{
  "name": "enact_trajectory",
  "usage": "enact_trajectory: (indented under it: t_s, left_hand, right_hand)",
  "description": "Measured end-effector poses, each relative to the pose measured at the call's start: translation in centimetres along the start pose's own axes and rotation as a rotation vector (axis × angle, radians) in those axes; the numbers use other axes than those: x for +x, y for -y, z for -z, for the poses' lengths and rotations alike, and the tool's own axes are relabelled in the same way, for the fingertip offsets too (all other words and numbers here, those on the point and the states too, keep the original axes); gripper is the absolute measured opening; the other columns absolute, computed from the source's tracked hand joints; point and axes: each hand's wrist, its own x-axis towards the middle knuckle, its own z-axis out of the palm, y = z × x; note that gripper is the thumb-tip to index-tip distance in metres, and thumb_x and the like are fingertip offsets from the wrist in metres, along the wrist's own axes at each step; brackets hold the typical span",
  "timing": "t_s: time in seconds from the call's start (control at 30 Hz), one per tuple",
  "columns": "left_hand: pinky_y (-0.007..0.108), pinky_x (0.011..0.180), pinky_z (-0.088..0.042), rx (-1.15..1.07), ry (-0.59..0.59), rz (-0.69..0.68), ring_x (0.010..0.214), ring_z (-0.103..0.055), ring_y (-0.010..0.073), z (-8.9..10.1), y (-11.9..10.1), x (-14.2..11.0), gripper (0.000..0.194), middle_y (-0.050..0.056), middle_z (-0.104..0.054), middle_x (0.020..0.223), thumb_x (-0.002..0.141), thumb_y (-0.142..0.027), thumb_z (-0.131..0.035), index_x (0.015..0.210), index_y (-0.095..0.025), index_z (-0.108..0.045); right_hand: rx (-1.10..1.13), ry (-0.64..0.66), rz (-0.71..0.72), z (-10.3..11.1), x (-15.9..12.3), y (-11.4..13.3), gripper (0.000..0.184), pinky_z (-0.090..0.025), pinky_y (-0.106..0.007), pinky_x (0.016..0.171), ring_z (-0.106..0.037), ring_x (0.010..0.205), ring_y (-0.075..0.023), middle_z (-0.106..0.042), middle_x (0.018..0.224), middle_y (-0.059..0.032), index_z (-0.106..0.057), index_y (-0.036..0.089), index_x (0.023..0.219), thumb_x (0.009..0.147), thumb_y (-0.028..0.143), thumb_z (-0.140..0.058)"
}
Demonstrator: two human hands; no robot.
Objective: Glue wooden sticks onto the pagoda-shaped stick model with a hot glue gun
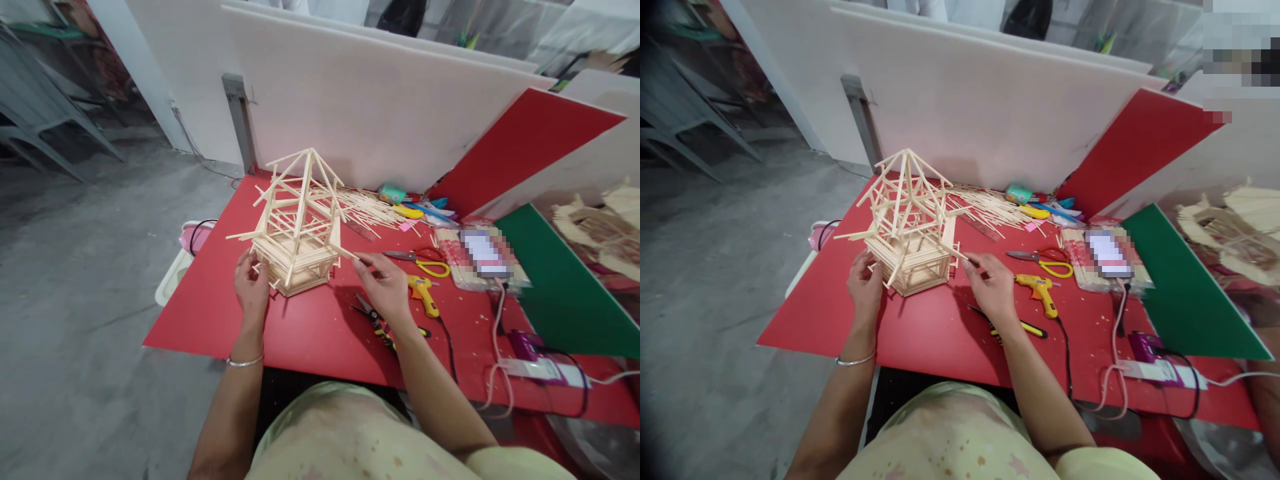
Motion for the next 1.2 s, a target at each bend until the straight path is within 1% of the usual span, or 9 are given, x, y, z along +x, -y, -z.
enact_trajectory:
  t_s: [0.23,0.43,0.6,0.7,0.87,0.93,1.07,1.2]
  left_hand:
    - [0.033,0.092,-0.054,0.010,-0.005,0.023,0.115,-0.063,0.0209,0.03,0.15,0.01,0.026,0.008,-0.065,0.130,0.085,-0.034,-0.069,0.109,-0.023,-0.074]
    - [0.031,0.092,-0.054,0.009,-0.004,-0.003,0.121,-0.061,0.0214,0.10,-0.37,-0.06,0.021,0.009,-0.066,0.127,0.086,-0.032,-0.067,0.104,-0.022,-0.073]
    - [0.032,0.097,-0.052,0.031,-0.002,-0.029,0.123,-0.060,0.0211,0.22,-0.56,-0.05,0.018,0.009,-0.067,0.126,0.087,-0.032,-0.067,0.100,-0.022,-0.073]
    - [0.033,0.098,-0.052,0.038,0.001,-0.028,0.123,-0.060,0.0209,0.28,-0.55,-0.05,0.018,0.009,-0.067,0.128,0.088,-0.033,-0.067,0.100,-0.022,-0.074]
    - [0.034,0.101,-0.050,0.040,0.007,-0.027,0.125,-0.060,0.0216,0.31,-0.53,-0.04,0.020,0.010,-0.067,0.127,0.088,-0.034,-0.067,0.102,-0.021,-0.074]
    - [0.034,0.100,-0.051,0.030,0.004,-0.019,0.124,-0.060,0.0219,0.27,-0.46,-0.03,0.021,0.010,-0.067,0.126,0.087,-0.034,-0.067,0.103,-0.021,-0.074]
    - [0.032,0.091,-0.055,0.016,-0.003,0.005,0.117,-0.063,0.0221,0.13,-0.18,-0.04,0.022,0.009,-0.066,0.127,0.086,-0.033,-0.068,0.104,-0.022,-0.074]
    - [0.032,0.089,-0.056,0.004,-0.017,0.016,0.114,-0.064,0.0214,0.10,-0.08,-0.08,0.024,0.009,-0.063,0.131,0.085,-0.032,-0.068,0.107,-0.023,-0.073]
  right_hand:
    - [-0.026,-0.003,0.014,-0.04,-0.11,-0.16,0.021,-0.053,-0.027,0.073,-0.069,0.086,-0.0159,-0.076,0.096,-0.0029,-0.077,0.023,0.104,0.095,0.037,-0.063]
    - [-0.032,-0.027,0.025,-0.26,-0.14,-0.25,0.022,-0.052,-0.026,0.070,-0.069,0.085,-0.0157,-0.076,0.095,-0.0031,-0.077,0.022,0.102,0.095,0.037,-0.063]
    - [-0.044,-0.019,0.017,-0.44,-0.25,-0.48,0.024,-0.053,-0.027,0.072,-0.069,0.084,-0.0161,-0.075,0.094,-0.0030,-0.077,0.023,0.103,0.095,0.039,-0.062]
    - [-0.041,-0.025,0.014,-0.53,-0.25,-0.55,0.024,-0.054,-0.028,0.075,-0.069,0.084,-0.0163,-0.076,0.094,-0.0030,-0.077,0.023,0.103,0.095,0.040,-0.062]
    - [-0.013,-0.020,-0.015,-0.57,-0.17,-0.44,0.025,-0.053,-0.027,0.073,-0.069,0.084,-0.0166,-0.076,0.094,-0.0030,-0.077,0.023,0.102,0.095,0.042,-0.062]
    - [-0.015,-0.016,-0.020,-0.56,-0.15,-0.40,0.026,-0.054,-0.028,0.073,-0.069,0.084,-0.0168,-0.076,0.093,-0.0031,-0.077,0.023,0.102,0.094,0.042,-0.062]
    - [-0.013,-0.005,-0.029,-0.50,-0.18,-0.37,0.027,-0.054,-0.028,0.072,-0.069,0.084,-0.0172,-0.076,0.094,-0.0038,-0.077,0.023,0.102,0.095,0.043,-0.061]
    - [-0.003,0.007,-0.046,-0.06,-0.28,-0.28,0.029,-0.055,-0.029,0.074,-0.070,0.086,-0.0175,-0.076,0.099,-0.0047,-0.076,0.023,0.107,0.094,0.044,-0.062]
